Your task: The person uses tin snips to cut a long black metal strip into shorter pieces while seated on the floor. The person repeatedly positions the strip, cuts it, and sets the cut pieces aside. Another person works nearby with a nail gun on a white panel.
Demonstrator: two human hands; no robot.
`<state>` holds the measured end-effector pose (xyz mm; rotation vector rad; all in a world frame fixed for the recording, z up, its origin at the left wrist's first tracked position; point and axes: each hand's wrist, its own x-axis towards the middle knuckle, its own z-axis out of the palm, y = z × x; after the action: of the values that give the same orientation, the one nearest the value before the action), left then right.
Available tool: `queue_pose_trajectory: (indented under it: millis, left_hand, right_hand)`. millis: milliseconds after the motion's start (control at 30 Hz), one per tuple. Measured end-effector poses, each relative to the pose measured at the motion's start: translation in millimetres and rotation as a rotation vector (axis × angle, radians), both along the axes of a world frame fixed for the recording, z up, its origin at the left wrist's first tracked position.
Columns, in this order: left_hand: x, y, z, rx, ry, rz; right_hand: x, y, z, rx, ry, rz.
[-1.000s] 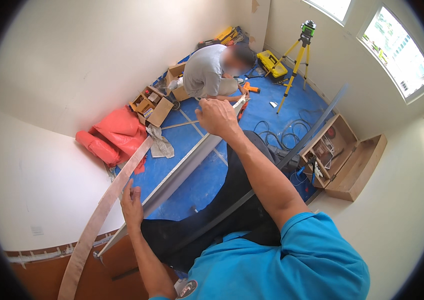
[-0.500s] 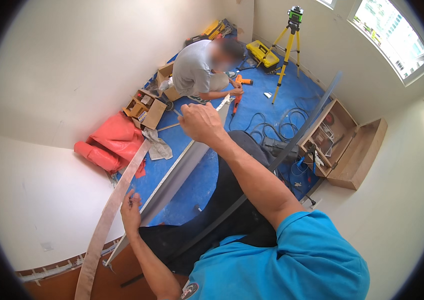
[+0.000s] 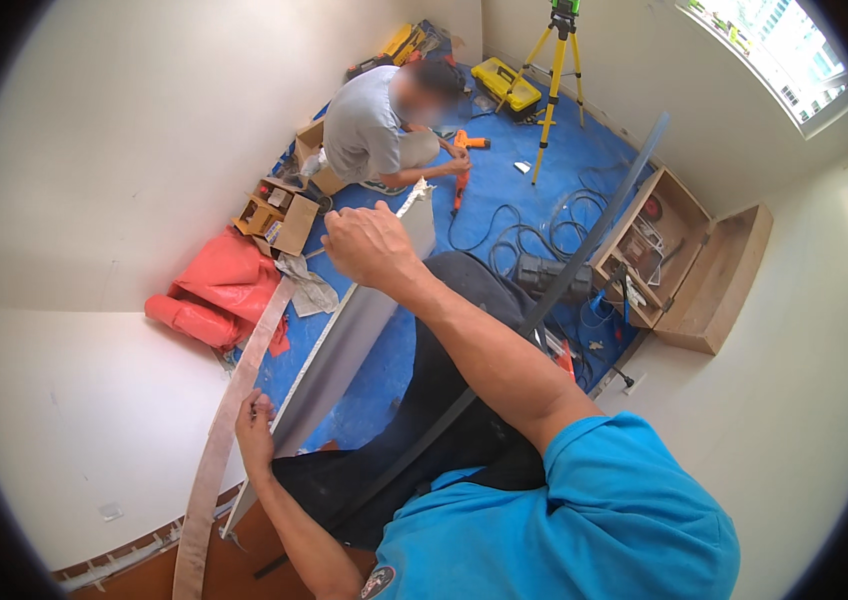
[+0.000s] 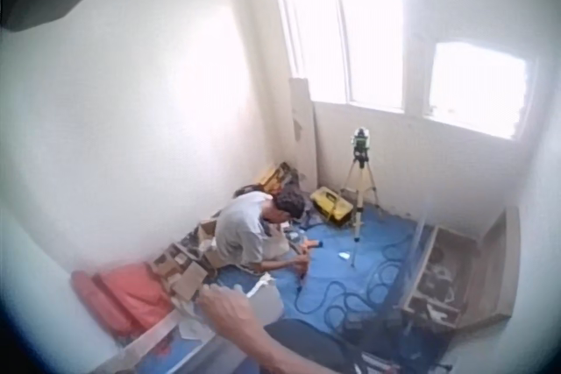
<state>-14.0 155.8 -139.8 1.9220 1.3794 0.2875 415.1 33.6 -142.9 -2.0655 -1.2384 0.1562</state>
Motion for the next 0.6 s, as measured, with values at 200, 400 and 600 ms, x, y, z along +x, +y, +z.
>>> queue_pose_trajectory:
  millis: [200, 400, 600]
  left_hand:
    - [-3.9, 3.5, -4.4, 0.007, 0.001, -0.009]
    - [-3.6, 2.0, -3.1, -0.002, 0.008, -0.006]
    - [-5.1, 3.8, -4.7, -0.013, 0.005, 0.001]
  right_hand:
    - [-1.0, 2.2, -4.1, 0.035, -0.023, -0.015]
    - [-2.0, 3.4, -5.5, 0.064, -0.034, -0.034]
    - [-0.6, 1.9, -4.5, 0.061, -0.023, -0.02]
